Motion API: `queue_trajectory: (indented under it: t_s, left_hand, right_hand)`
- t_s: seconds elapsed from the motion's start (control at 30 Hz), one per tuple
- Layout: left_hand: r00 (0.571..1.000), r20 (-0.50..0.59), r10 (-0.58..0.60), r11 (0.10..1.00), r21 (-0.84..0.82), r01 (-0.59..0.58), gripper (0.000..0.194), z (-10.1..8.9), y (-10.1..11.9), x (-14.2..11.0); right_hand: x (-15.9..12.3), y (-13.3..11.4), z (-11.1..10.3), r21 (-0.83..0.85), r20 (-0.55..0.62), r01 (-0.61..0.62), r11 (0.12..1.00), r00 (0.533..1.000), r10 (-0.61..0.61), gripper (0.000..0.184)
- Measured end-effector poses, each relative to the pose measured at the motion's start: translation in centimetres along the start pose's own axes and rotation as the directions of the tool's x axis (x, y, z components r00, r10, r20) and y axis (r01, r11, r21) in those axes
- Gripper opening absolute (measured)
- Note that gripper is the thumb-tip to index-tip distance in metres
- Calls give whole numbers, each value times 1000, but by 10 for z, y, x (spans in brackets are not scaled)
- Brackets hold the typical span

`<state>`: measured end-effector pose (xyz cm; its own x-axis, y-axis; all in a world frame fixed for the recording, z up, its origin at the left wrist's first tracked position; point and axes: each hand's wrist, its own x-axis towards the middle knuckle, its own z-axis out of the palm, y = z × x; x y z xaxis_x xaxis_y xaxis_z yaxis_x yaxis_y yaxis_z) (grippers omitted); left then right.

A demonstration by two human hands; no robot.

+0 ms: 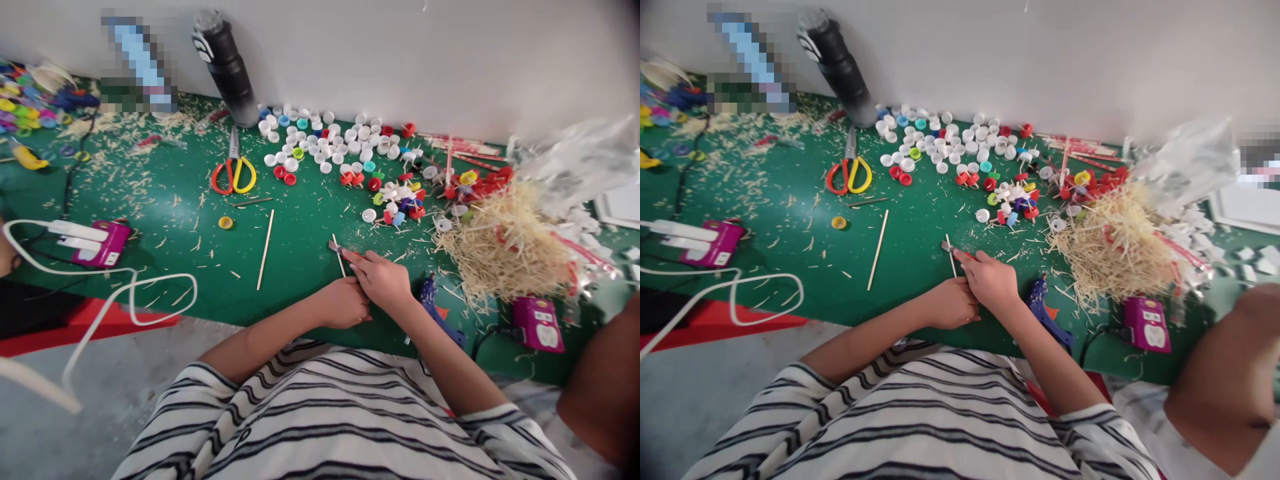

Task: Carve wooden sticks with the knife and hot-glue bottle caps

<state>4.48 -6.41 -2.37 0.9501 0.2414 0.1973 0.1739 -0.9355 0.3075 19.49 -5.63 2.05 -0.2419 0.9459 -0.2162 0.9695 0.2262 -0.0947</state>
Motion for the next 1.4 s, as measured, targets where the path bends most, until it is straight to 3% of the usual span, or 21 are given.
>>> queue_trajectory:
  t_s: [0.33, 0.8, 1.07, 1.4]
  left_hand:
    - [1000, -23, 19, 1000, 20, -19, 24, 3, -2, 0]
    - [1000, -11, 4, 1000, 1, -4, 25, 7, -3, 1]
    - [1000, -16, -16, 1000, -11, 16, 29, 10, -7, -1]
    - [999, -32, -17, 1000, 5, 17, 29, 8, -2, 1]
  right_hand:
    - [-18, 6, 9, 58, -38, -13, 998, 999, 15, 47]
    - [-3, -5, 5, 9, -25, -59, 998, 998, 60, 47]
    - [15, -8, -2, -47, 16, -15, 999, 1000, 16, 47]
    - [5, -4, -2, -8, 16, 6, 1000, 1000, -6, 48]
